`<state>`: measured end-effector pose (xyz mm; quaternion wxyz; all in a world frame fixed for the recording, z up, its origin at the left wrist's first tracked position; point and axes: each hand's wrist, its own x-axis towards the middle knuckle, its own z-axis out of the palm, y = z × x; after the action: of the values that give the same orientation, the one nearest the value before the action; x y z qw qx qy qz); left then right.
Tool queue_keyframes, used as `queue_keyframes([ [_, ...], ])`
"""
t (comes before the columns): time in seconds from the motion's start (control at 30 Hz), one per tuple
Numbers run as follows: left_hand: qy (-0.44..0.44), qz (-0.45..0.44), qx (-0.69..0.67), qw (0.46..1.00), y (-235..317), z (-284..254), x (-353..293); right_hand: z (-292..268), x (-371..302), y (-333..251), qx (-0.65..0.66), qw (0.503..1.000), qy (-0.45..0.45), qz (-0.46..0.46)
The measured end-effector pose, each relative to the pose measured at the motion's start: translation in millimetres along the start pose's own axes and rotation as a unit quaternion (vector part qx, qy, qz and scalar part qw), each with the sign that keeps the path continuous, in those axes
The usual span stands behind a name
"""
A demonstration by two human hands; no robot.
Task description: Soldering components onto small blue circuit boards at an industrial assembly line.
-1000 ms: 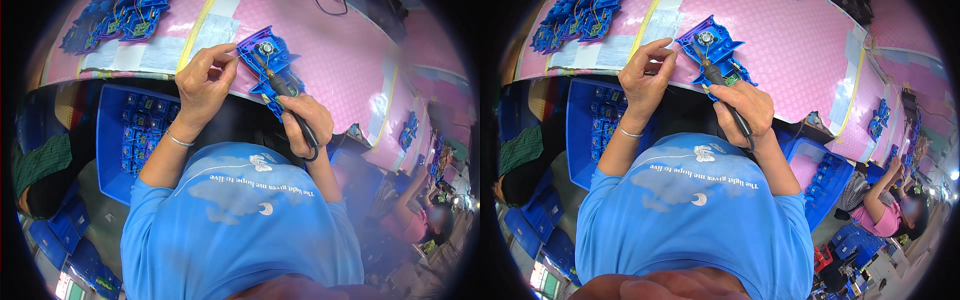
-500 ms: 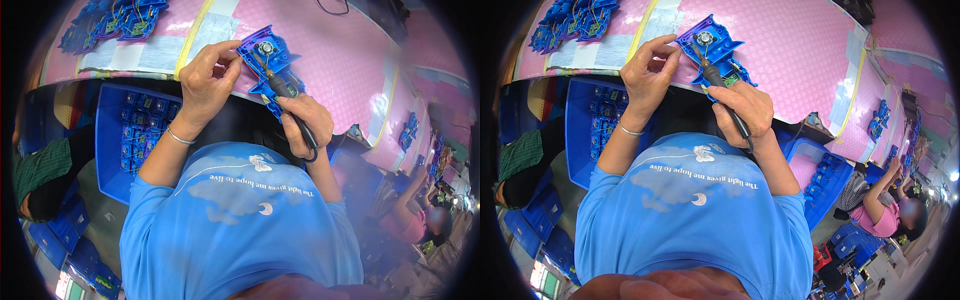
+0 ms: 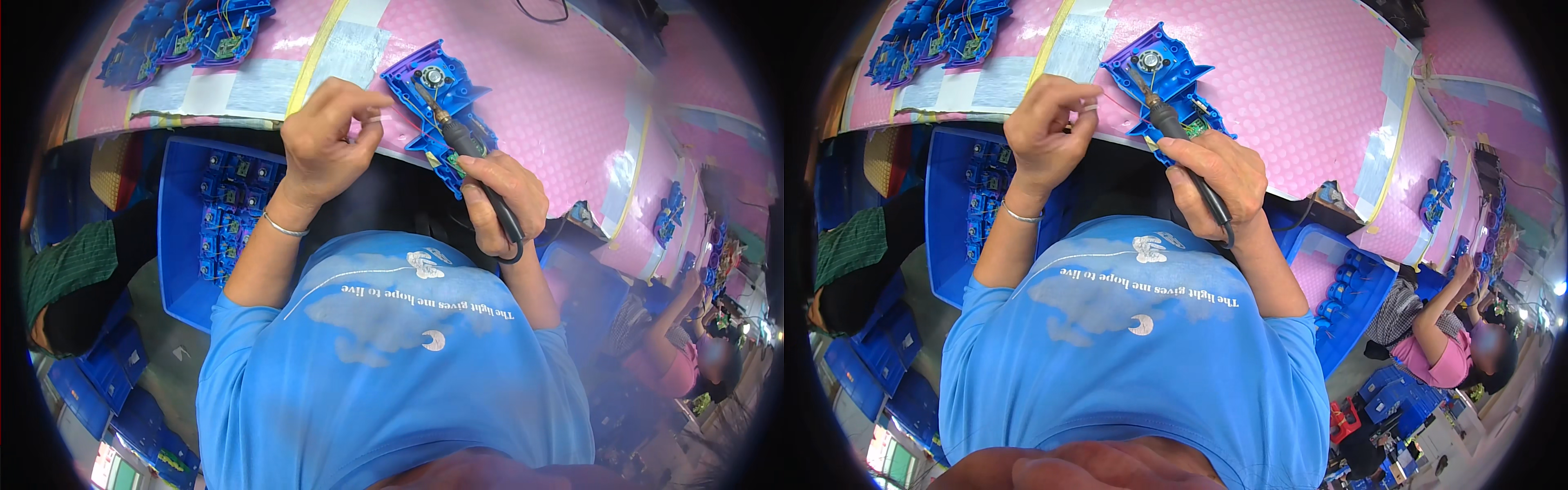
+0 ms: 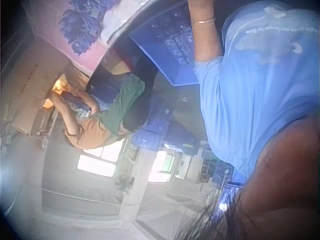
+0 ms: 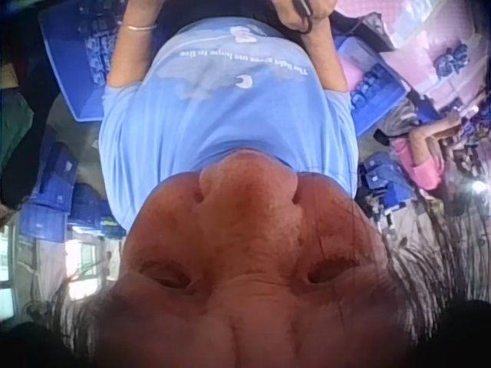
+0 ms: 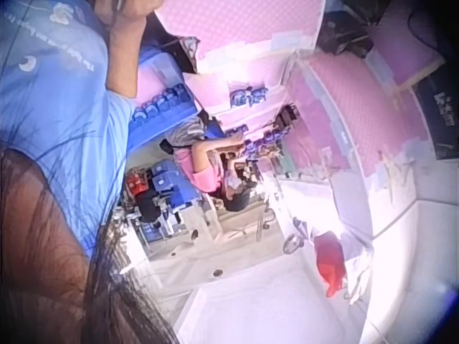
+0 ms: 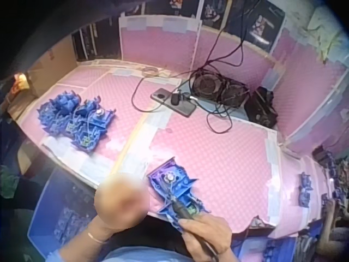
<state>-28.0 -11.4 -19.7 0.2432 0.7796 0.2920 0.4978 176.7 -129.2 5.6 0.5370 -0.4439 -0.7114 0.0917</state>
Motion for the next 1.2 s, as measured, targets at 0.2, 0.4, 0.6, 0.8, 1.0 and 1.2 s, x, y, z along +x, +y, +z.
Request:
queue_keyframes([
  [0.2, -0.05, 0.116, 0.082, 0.989, -4.9, 0.0, 1.2, -0.9, -0.8, 0.7, 0.007, 1.0, -0.003, 0.011],
  [0.4, -0.055, 0.151, 0.103, 0.982, -8.2, 4.4, 8.5, -1.0, -1.6, 0.4, 0.014, 1.0, -0.002, 0.014],
  [0.6, -0.087, 0.137, 0.101, 0.982, -11.5, 4.9, 9.5, -1.3, -1.9, 2.2, 0.015, 1.0, -0.004, 0.017],
  [0.8, -0.101, 0.131, 0.111, 0.98, -9.5, 3.4, 10.4, -0.3, -1.6, 3.1, 0.015, 0.999, -0.006, 0.029],
  [1.0, -0.1, 0.131, 0.119, 0.979, -9.3, 3.9, 10.1, 0.4, 0.2, 3.4, 0.017, 1.0, -0.007, 0.024],
  [1.2, -0.097, 0.127, 0.118, 0.98, -8.7, 3.7, 9.5, -0.5, -1.9, 2.3, 0.025, 0.999, 0.003, 0.027],
])
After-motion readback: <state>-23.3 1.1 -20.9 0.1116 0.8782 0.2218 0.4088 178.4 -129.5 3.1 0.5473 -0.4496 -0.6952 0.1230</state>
